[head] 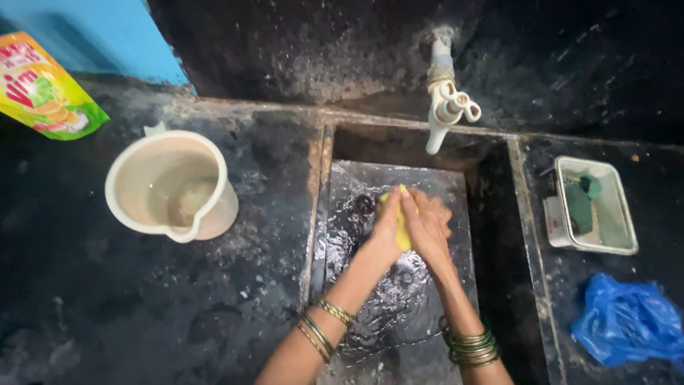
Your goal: The person rinses a yellow sponge under a tap, then wipes a dark kitchen countertop. They move a colander of vegetables, a bowl of onions, a mortar and pestle, and a small plate to access the surface. After wiping, they rinse the sponge again and continue cleaning the counter and sink area.
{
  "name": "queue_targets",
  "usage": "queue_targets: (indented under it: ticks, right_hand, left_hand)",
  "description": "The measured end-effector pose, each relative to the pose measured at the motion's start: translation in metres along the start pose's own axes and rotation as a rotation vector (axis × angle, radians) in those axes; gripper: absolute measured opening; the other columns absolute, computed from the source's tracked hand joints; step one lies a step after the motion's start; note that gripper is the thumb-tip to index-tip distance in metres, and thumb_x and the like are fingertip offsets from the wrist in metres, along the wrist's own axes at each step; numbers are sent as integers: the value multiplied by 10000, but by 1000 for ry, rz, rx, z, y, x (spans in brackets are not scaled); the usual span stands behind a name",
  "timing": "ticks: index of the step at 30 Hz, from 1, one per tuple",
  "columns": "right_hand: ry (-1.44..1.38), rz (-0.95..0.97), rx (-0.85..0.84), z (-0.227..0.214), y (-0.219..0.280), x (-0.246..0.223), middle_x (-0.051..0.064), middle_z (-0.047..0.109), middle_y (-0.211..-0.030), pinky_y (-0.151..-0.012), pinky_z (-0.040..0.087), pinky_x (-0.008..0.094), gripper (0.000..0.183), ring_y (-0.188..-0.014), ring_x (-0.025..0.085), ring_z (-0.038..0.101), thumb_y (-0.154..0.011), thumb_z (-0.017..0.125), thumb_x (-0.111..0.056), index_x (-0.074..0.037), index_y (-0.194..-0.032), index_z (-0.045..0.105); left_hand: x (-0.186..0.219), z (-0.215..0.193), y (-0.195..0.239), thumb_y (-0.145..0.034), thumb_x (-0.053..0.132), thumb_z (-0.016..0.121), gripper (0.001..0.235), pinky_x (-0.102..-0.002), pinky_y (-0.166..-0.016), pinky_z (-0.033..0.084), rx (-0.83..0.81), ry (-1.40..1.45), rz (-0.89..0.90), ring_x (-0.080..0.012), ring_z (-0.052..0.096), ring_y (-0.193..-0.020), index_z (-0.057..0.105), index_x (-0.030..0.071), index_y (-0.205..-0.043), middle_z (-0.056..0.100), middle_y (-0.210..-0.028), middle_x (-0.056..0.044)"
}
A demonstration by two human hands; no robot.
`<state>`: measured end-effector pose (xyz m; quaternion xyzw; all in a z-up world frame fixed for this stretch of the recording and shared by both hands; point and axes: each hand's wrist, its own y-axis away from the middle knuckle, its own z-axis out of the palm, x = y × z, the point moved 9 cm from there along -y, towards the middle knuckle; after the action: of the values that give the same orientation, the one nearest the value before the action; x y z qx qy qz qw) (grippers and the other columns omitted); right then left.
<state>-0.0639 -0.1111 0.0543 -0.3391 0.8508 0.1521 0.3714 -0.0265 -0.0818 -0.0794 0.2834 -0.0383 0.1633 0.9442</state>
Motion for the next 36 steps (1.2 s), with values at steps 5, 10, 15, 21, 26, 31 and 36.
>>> queue_targets:
  ticks: [5, 10, 15, 21, 26, 31, 36]
  right_hand:
    - [-8, -503, 128, -36, 50, -79, 275, 359, -1544, -1146, 316, 564, 550, -1423, 475, 371, -966, 612, -307, -63, -1457, 563]
    - [-38, -544, 370, -38, 68, -86, 252, 547, -1445, -1103, 467, 429, 298, -1300, 379, 573, -1026, 601, -225, -86, -1278, 679]
    - [-289, -262, 426, -29, 45, -54, 176, 670, -1001, -858, 510, 393, 281, -928, 286, 644, -1094, 474, -225, 4, -1064, 633]
    - [-259, -99, 407, -26, 21, -19, 175, 597, -775, -678, 449, 418, 421, -695, 255, 542, -1111, 424, -320, 24, -922, 576]
    - [-321, 36, 345, -9, 7, 29, 139, 598, -743, -639, 423, 417, 490, -675, 211, 509, -1105, 429, -354, 25, -831, 573]
    - [-579, 231, 184, 29, -7, 79, 79, 620, -758, -629, 445, 390, 456, -678, 180, 532, -1078, 477, -346, -14, -795, 608]
    - [-964, 485, -19, 67, -3, 91, 67, 648, -903, -707, 518, 367, 356, -779, 195, 615, -1060, 500, -375, -53, -1024, 645]
  left_hand:
    - [10, -6, -9, -956, 583, 531, 568, -456, -877, 586, -48, 121, -47, -312, 689, -992, 586, 77, -1209, 675, -1126, -147]
    - [20, -17, -4, -918, 514, 654, 495, -404, -806, 582, 157, 43, 194, -242, 676, -885, 625, 60, -1113, 662, -1019, -101]
    - [40, -7, 20, -808, 317, 717, 369, -386, -641, 558, 463, -268, 351, -223, 658, -721, 644, -7, -969, 677, -893, -105]
    - [39, 6, 24, -824, 297, 656, 342, -361, -629, 543, 413, -476, 491, -192, 654, -720, 665, -27, -933, 701, -862, -110]
    - [29, 0, 25, -830, 283, 654, 328, -389, -597, 525, 421, -581, 510, -199, 636, -679, 652, -45, -851, 690, -803, -124]
    - [39, 0, 43, -812, 304, 659, 339, -397, -582, 529, 502, -757, 522, -190, 671, -638, 677, -30, -751, 715, -721, -108]
    - [39, -20, 42, -789, 252, 682, 265, -399, -580, 559, 580, -696, 494, -229, 678, -619, 663, -9, -747, 708, -706, -116]
